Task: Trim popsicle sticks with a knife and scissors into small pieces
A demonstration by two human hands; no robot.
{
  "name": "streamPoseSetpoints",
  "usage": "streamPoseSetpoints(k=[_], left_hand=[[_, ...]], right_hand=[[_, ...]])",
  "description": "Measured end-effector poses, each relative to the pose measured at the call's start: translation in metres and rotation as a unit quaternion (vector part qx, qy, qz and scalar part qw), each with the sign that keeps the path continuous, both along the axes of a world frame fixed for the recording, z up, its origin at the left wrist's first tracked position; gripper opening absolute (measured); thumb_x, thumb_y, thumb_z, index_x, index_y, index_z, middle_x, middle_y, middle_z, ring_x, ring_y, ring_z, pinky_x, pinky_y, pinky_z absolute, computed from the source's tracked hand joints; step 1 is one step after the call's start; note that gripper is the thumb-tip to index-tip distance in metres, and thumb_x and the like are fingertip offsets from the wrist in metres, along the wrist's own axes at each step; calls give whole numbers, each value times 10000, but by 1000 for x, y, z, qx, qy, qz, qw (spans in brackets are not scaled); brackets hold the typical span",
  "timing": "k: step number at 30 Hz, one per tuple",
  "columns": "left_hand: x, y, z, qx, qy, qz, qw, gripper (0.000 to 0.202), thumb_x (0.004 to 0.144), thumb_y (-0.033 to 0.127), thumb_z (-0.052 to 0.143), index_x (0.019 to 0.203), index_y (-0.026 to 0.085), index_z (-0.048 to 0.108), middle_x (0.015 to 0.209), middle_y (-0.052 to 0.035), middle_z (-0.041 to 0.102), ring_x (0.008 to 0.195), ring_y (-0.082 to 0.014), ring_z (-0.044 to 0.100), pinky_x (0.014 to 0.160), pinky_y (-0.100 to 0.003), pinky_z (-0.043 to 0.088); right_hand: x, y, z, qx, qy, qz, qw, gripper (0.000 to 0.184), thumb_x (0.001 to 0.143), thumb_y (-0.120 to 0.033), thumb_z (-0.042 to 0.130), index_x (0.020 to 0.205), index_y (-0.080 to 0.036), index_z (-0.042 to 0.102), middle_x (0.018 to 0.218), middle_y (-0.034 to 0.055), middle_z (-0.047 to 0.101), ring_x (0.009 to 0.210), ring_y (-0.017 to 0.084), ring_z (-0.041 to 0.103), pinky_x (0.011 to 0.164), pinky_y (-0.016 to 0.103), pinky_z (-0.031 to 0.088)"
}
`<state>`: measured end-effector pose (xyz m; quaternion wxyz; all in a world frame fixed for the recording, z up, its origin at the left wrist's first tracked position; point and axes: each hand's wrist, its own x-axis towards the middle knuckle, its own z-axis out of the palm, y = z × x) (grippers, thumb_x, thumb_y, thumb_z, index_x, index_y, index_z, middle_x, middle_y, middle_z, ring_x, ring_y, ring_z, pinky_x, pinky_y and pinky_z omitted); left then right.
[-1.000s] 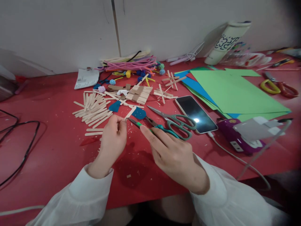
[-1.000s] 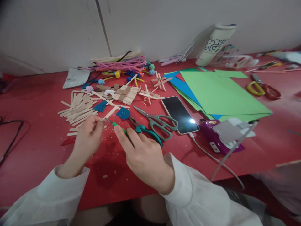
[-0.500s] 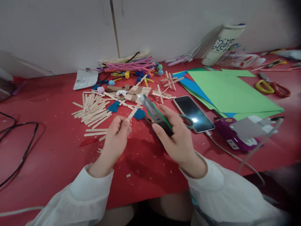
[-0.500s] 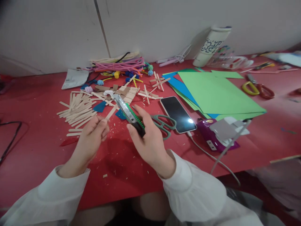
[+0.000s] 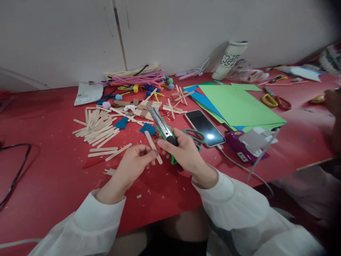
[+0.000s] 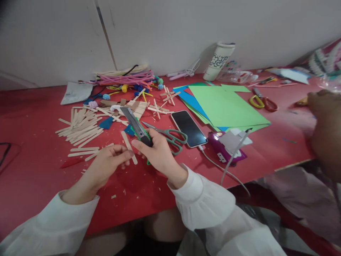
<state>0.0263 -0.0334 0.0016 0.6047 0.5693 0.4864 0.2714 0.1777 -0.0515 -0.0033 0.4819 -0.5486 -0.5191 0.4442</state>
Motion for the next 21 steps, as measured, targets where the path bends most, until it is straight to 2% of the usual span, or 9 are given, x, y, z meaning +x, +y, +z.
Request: streamPoseSetpoints(k=[2,4,7,10,12,14,17,19,21], left_hand=[[0,0,-3,-6,-41,45,998,224,690,351,607,579,168,542,547,19,572,489,-81,465,515,-223,379],[-1,0,-3,-2,-58,56,997,237,688,362,618,585,164,540,555,14,576,493,-76,468,516,-215,385],[-9,0,4,6,-31,44,999,265,696,406,617,633,161,537,549,23,555,467,-71,452,481,-210,376],[-24,1,14,24,14,60,998,218,715,384,590,755,179,529,530,44,548,409,-67,412,430,-202,338],[-35,1,17,33,60,14,998,174,720,347,578,718,184,517,539,42,562,410,-64,413,438,-199,334],[-44,-2,16,38,112,-32,992,148,721,328,555,690,192,505,562,23,591,447,-90,472,465,-216,362],[-50,-10,12,131,271,-53,952,174,749,351,510,655,205,500,557,10,595,500,-136,526,484,-242,343],[-52,-16,10,195,387,-65,899,219,760,381,506,624,210,507,526,14,561,495,-150,510,469,-250,282],[-51,-21,8,226,447,-69,863,224,765,413,519,662,216,540,538,17,551,508,-157,508,470,-256,256]], right_hand=[[0,-4,3,-6,-38,11,999,269,724,-387,645,832,-172,525,580,-46,560,509,97,526,495,234,432],[1,-7,7,-13,-73,22,997,234,711,-341,654,809,-172,523,601,-44,563,521,94,524,499,228,424],[6,-10,13,-26,-98,63,993,204,716,-308,643,791,-178,505,581,-54,550,501,91,519,476,217,407],[15,-12,17,-48,-117,142,982,201,728,-302,633,818,-178,504,576,-52,561,486,95,528,467,217,409],[18,-15,15,-51,-148,174,972,187,740,-308,622,820,-172,521,588,-41,576,497,104,544,477,224,420],[20,-19,12,-29,-202,146,968,194,748,-319,617,850,-167,555,659,-13,620,573,131,591,530,247,454],[23,-31,5,34,-284,53,957,319,742,-298,627,1034,-185,568,911,44,683,811,194,649,690,315,506],[26,-44,2,66,-307,39,949,403,769,-254,585,1163,-203,518,1048,65,670,923,206,646,772,346,513],[30,-59,1,92,-324,38,941,386,784,-207,536,1170,-205,519,1118,77,650,1010,209,625,846,364,501]])
